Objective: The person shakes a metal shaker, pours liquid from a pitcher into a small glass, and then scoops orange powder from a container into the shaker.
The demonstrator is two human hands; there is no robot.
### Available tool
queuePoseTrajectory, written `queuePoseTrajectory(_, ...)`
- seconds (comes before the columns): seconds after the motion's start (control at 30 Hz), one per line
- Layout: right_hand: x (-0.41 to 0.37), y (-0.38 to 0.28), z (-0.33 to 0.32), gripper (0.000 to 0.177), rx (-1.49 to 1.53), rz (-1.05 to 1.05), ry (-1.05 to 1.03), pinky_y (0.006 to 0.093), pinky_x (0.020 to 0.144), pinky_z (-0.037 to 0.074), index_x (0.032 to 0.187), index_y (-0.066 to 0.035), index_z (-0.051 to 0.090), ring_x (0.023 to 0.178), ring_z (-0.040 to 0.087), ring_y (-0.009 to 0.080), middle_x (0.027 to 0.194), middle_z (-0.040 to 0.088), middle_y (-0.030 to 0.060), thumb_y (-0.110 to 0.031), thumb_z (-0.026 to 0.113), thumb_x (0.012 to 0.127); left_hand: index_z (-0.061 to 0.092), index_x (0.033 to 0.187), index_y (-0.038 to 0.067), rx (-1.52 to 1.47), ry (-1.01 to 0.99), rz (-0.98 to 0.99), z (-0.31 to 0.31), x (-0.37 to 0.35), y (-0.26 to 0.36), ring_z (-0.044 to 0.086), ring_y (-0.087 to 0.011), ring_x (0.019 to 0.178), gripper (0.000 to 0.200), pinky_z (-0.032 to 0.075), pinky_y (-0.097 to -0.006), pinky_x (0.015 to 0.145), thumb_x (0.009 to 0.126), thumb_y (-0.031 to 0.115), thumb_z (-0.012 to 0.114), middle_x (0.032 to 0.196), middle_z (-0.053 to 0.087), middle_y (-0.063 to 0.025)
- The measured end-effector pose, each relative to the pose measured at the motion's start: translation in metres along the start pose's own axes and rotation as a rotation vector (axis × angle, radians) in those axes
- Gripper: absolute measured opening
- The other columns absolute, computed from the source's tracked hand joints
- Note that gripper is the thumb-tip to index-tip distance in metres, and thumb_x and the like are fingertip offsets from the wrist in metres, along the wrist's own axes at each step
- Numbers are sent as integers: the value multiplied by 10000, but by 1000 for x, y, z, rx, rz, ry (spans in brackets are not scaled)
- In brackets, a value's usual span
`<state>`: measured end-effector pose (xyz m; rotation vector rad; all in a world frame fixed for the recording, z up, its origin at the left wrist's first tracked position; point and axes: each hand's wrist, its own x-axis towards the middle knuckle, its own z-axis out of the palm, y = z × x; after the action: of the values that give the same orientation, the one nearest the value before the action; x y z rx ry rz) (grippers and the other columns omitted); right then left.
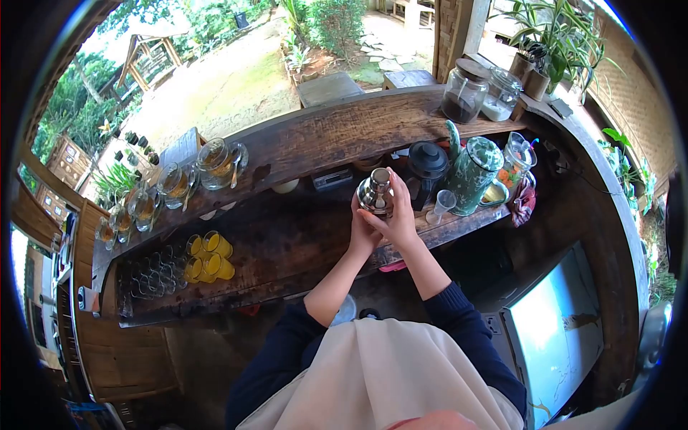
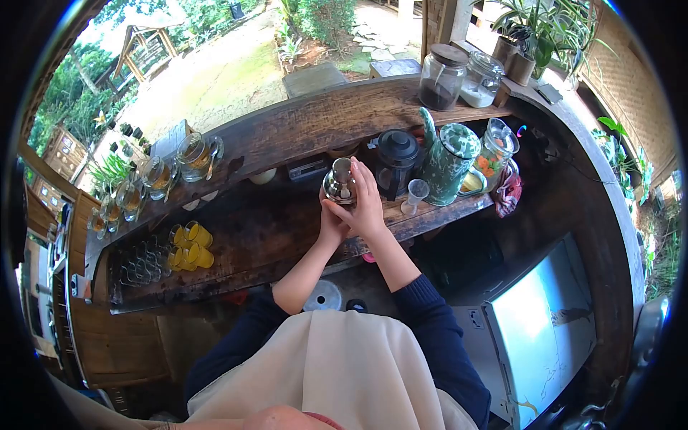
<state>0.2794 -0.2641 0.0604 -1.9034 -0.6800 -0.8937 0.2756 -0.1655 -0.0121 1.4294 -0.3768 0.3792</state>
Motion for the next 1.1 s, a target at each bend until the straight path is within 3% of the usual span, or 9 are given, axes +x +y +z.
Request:
queuePoseTrajectory(0.37,-19,12,-12,949,-87,45,-24,496,1047,342,1424,-81,281,1306,349,423,1454,283,238,-304,816,673,53,1435,118,-52,-29,-16,17,5,-8,442,-251,1252,979,428,-381,1011,745,36,743,1378,354,-147)
queuePoseTrajectory(0.43,-22,12,-15,929,-85,55,-39,484,1043,355,1416,-79,295,1306,349,425,1457,275,238,-269,819,672,52,1438,155,-276,-5,-92,21,4,-9,445,-265,1249,960,469,-394,983,761,-10,712,1388,324,-155)
queuePoseTrajectory(0.67,-38,10,-31,886,-92,126,-50,464,1014,396,1393,-81,334,1282,383,425,1452,283,237,-232,823,670,31,1444,155,-335,45,-197,25,-6,0,413,-287,1261,1009,475,-398,976,736,-17,729,1418,211,-153)
queuePoseTrajectory(0.77,-47,11,-46,865,-142,105,-28,463,1014,397,1390,-85,340,1277,395,414,1443,308,231,-201,819,678,78,1437,29,335,140,-33,17,-17,1,292,-314,1318,1099,303,-417,1083,634,51,828,1407,194,-183)
queuePoseTrajectory(0.8,-50,10,-53,889,-161,79,-29,453,1015,397,1400,-87,321,1288,392,403,1439,320,227,-149,823,669,74,1448,58,347,109,-27,14,-21,3,213,-289,1364,1069,207,-461,1115,689,114,824,1441,180,-145)
queuePoseTrajectory(0.83,-53,9,-59,917,-180,54,-30,442,1016,397,1410,-89,301,1300,388,392,1435,331,224,-96,827,659,74,1448,58,344,103,-31,14,-27,5,213,-289,1364,1069,207,-461,1115,689,114,824,1441,180,-145)
queuePoseTrajectory(0.9,-59,9,-72,905,-225,13,-9,437,1003,407,1401,-96,318,1282,410,390,1413,363,223,-70,826,652,83,1450,77,344,96,-16,17,-39,13,210,-288,1366,1043,219,-447,1110,707,126,814,1448,169,-137)
queuePoseTrajectory(0.93,-62,10,-78,898,-231,-1,24,436,998,410,1396,-96,324,1270,422,389,1404,373,222,-63,824,651,167,1418,45,271,139,-122,25,-46,31,262,-294,1316,870,299,-419,1059,762,93,737,1397,210,-155)
queuePoseTrajectory(1.1,-71,15,-105,841,-320,92,150,449,1000,401,1388,-80,328,1263,422,381,1390,381,219,-37,789,686,292,1363,52,14,30,-180,31,-93,39,321,-236,1300,619,316,-390,1050,848,56,635,1376,297,-112)
